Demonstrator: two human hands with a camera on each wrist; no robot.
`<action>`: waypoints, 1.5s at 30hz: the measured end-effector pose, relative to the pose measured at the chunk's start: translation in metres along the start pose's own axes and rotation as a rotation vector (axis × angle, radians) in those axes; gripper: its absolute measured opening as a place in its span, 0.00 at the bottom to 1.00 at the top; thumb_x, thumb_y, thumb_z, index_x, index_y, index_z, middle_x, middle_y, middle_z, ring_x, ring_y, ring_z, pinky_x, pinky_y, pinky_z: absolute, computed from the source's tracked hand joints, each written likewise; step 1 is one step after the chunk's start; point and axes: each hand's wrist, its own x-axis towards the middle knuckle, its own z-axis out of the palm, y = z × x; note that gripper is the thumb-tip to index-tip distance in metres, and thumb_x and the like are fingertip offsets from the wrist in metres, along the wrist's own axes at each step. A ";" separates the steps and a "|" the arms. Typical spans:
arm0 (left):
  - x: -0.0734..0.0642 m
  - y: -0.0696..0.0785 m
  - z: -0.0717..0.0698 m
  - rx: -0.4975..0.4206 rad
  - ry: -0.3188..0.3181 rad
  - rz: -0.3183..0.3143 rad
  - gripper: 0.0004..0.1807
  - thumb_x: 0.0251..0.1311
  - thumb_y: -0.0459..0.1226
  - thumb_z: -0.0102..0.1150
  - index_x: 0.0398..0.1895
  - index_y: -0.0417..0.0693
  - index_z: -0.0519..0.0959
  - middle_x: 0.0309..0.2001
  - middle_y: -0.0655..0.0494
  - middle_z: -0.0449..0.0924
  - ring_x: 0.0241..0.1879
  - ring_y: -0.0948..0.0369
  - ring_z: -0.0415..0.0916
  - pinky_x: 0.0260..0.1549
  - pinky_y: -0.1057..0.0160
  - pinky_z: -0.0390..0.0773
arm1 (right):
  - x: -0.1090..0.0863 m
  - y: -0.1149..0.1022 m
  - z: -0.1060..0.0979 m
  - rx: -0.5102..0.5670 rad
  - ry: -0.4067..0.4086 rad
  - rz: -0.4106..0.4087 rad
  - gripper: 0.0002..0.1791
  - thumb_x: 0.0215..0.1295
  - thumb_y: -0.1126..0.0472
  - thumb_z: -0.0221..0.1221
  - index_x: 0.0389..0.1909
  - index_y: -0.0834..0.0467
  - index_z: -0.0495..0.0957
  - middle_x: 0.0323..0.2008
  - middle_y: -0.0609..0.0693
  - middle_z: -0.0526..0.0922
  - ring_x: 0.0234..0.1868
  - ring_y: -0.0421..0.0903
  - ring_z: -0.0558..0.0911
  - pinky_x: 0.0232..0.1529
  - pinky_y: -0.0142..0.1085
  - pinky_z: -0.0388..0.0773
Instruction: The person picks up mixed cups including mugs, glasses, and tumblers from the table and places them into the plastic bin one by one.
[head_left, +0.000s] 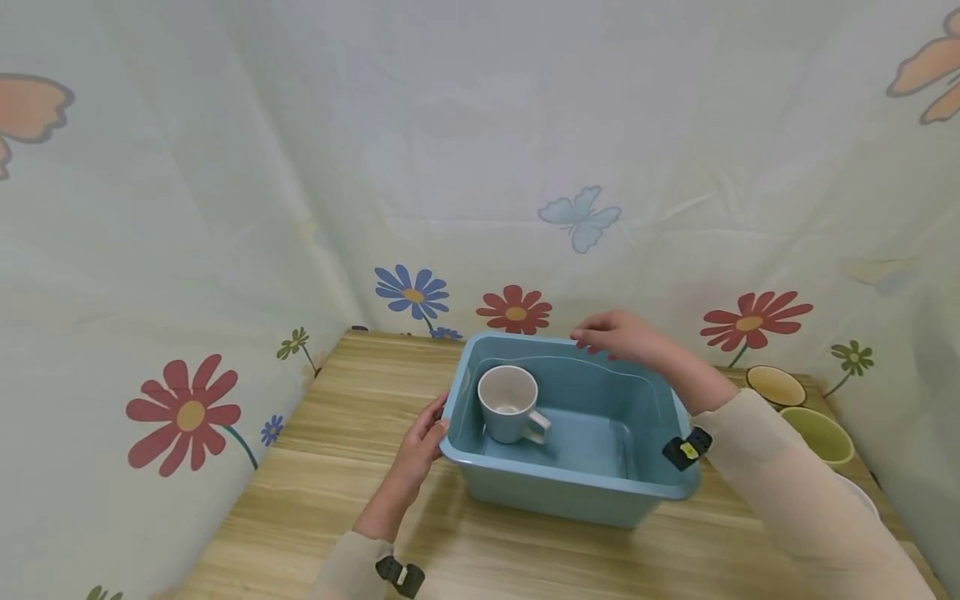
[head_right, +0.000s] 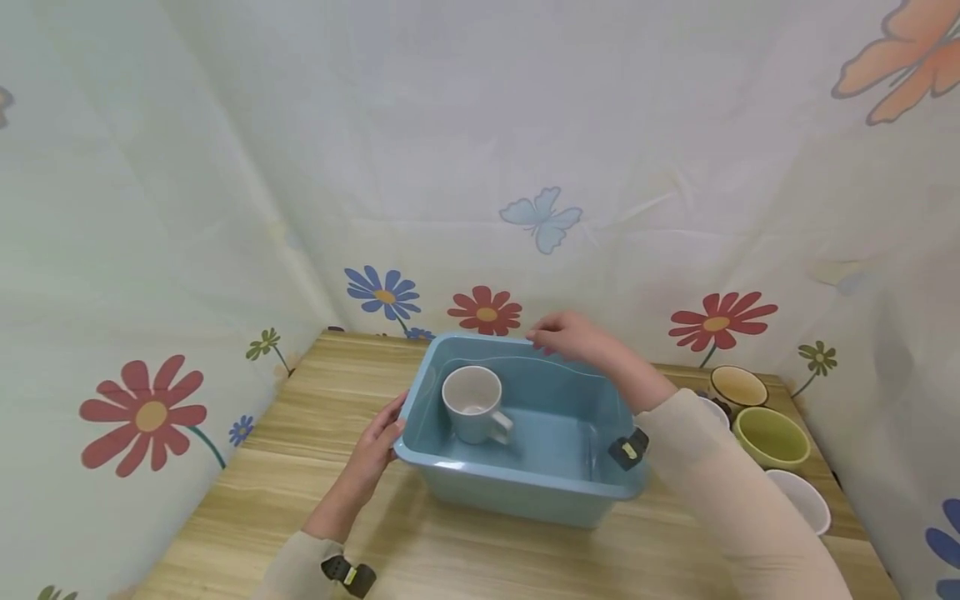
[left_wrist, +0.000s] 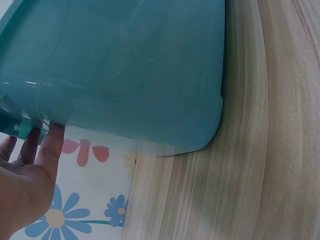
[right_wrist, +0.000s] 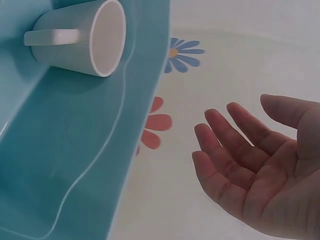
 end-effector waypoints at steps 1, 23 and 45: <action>0.000 0.001 0.000 -0.001 0.002 -0.001 0.31 0.76 0.37 0.43 0.79 0.39 0.58 0.77 0.33 0.61 0.71 0.43 0.68 0.61 0.51 0.80 | -0.004 0.000 -0.001 0.000 0.011 -0.009 0.24 0.79 0.54 0.50 0.62 0.69 0.76 0.58 0.69 0.82 0.58 0.64 0.81 0.56 0.52 0.83; -0.003 -0.002 0.000 0.015 0.000 -0.003 0.31 0.77 0.39 0.42 0.80 0.40 0.57 0.78 0.33 0.59 0.73 0.39 0.65 0.63 0.45 0.78 | -0.065 0.031 0.001 -0.002 0.162 -0.109 0.23 0.78 0.55 0.53 0.61 0.69 0.77 0.54 0.66 0.85 0.54 0.61 0.84 0.55 0.57 0.83; -0.001 -0.001 0.000 0.015 -0.009 0.017 0.31 0.78 0.40 0.42 0.79 0.40 0.57 0.77 0.34 0.60 0.71 0.41 0.66 0.60 0.53 0.79 | -0.110 0.073 0.027 0.115 0.384 0.013 0.21 0.79 0.57 0.51 0.61 0.67 0.78 0.57 0.67 0.84 0.44 0.15 0.73 0.46 0.22 0.79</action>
